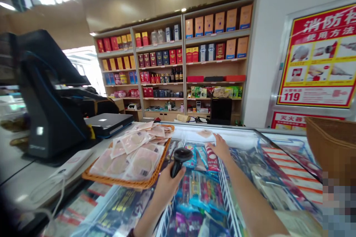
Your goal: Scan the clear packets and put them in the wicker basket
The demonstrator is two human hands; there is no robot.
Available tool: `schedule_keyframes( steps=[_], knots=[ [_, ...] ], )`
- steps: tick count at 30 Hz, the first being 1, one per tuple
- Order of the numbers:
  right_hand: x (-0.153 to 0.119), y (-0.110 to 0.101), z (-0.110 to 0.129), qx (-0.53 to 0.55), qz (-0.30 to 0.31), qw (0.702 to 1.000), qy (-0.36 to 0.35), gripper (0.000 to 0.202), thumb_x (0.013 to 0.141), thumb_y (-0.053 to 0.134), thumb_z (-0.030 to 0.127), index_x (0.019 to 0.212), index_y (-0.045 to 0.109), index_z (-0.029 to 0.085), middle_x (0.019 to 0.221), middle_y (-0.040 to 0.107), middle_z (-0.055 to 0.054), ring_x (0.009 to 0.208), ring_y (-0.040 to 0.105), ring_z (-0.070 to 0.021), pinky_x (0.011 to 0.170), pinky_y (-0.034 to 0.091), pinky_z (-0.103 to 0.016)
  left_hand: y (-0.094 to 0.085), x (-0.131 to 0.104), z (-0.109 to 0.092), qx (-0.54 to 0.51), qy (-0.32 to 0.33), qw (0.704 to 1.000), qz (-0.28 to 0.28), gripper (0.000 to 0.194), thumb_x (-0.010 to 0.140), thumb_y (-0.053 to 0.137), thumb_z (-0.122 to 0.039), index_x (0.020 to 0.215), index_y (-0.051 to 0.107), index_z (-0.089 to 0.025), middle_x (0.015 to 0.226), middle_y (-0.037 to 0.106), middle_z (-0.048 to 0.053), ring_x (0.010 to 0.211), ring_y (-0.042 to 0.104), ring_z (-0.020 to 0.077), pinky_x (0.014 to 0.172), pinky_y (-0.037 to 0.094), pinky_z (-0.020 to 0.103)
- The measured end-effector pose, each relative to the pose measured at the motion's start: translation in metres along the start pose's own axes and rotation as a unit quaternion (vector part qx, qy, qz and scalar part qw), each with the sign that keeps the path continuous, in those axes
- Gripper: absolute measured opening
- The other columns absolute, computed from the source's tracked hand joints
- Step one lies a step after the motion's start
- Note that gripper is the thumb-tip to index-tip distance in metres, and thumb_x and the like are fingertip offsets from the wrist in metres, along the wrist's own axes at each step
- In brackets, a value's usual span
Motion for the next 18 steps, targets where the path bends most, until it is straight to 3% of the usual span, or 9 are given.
schedule_keyframes(
  steps=[3,8,18],
  knots=[
    [0.016,0.016,0.007,-0.002,0.037,0.997,-0.073,0.063,0.094,0.064,0.039,0.153,0.058,0.021,0.165,0.052,-0.015,0.151,0.049,-0.0352,0.123,0.040,-0.050,0.004,-0.001,-0.002,0.045,-0.008,0.999,0.002,0.027,0.090,0.067,-0.046,0.089,0.066,-0.019,0.066,0.061,0.000,0.066,0.060,0.0190,0.061,0.036,0.027],
    [0.027,0.026,0.009,0.008,0.100,0.992,-0.080,0.043,0.098,0.059,0.042,0.133,0.075,0.025,0.148,0.069,-0.012,0.140,0.061,-0.0375,0.118,0.044,-0.056,0.002,-0.004,-0.017,0.101,-0.019,0.994,0.028,0.023,0.091,0.066,-0.040,0.098,0.070,-0.018,0.074,0.067,0.004,0.072,0.063,0.0222,0.065,0.036,0.029],
    [-0.016,-0.010,0.042,0.070,0.057,0.987,-0.129,0.027,0.094,0.061,0.040,0.092,0.083,0.025,0.127,0.080,-0.008,0.115,0.074,-0.0288,0.101,0.056,-0.040,-0.005,-0.003,-0.018,0.136,0.008,0.991,0.016,0.029,0.094,0.063,-0.038,0.110,0.072,-0.016,0.090,0.077,0.010,0.085,0.072,0.0276,0.071,0.040,0.029]
  ],
)
Point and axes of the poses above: each hand's wrist, its own x-axis towards the middle knuckle, its own y-axis out of the palm, z = x × y, the point moved 3 cm from there along x, towards the middle knuckle
